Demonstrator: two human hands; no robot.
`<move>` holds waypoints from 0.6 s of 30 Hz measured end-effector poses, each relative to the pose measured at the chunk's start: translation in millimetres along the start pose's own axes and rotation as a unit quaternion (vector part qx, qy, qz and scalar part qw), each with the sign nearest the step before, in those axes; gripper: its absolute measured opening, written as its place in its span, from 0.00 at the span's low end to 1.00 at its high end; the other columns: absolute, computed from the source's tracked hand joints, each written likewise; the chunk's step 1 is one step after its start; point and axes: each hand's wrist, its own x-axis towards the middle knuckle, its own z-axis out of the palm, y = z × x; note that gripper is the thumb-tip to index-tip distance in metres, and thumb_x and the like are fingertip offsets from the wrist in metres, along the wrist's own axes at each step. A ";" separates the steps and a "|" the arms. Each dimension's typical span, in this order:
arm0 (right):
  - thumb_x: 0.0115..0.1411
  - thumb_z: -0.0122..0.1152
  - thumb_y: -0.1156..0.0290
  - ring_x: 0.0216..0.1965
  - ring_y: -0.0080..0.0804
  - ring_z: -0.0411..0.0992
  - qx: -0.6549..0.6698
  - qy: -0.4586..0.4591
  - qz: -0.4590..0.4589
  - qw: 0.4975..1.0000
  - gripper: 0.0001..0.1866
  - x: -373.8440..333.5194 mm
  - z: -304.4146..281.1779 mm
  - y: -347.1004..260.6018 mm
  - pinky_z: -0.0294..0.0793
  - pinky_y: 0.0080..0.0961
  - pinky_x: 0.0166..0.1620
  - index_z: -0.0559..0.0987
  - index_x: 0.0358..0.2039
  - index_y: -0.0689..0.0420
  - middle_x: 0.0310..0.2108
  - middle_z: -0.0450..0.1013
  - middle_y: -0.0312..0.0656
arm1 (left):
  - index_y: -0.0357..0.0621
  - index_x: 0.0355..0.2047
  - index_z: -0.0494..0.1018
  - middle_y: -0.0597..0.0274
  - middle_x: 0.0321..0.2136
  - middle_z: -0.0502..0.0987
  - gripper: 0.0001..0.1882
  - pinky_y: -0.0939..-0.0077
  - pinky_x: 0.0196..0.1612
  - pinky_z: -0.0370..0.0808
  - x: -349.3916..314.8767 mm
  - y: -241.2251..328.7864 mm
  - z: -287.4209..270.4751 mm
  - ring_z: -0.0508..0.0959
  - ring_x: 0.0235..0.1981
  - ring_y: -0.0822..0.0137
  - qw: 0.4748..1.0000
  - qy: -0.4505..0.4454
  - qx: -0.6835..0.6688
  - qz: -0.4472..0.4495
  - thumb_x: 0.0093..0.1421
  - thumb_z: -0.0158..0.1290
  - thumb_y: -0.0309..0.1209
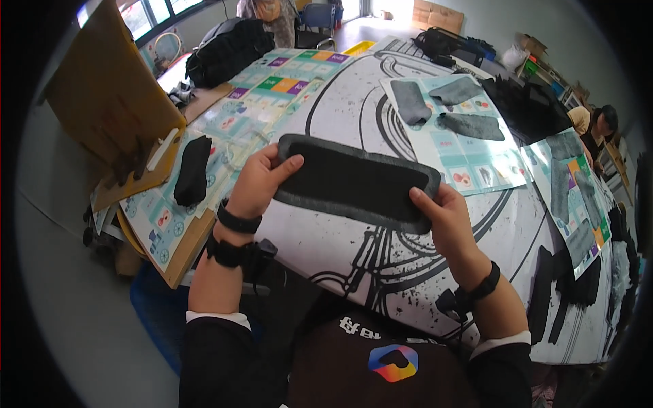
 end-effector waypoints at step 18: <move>0.44 0.56 0.83 0.52 0.37 0.69 -0.506 0.000 -0.517 0.690 0.14 6.3 -2.2 19.5 0.60 0.40 0.59 0.80 0.29 0.50 0.41 0.77 0.34 | 0.52 0.26 0.81 0.60 0.44 0.77 0.13 0.55 0.61 0.58 -20.3 -12.6 -47.7 0.66 0.58 0.52 0.878 -0.029 0.305 0.367 0.41 0.59 0.17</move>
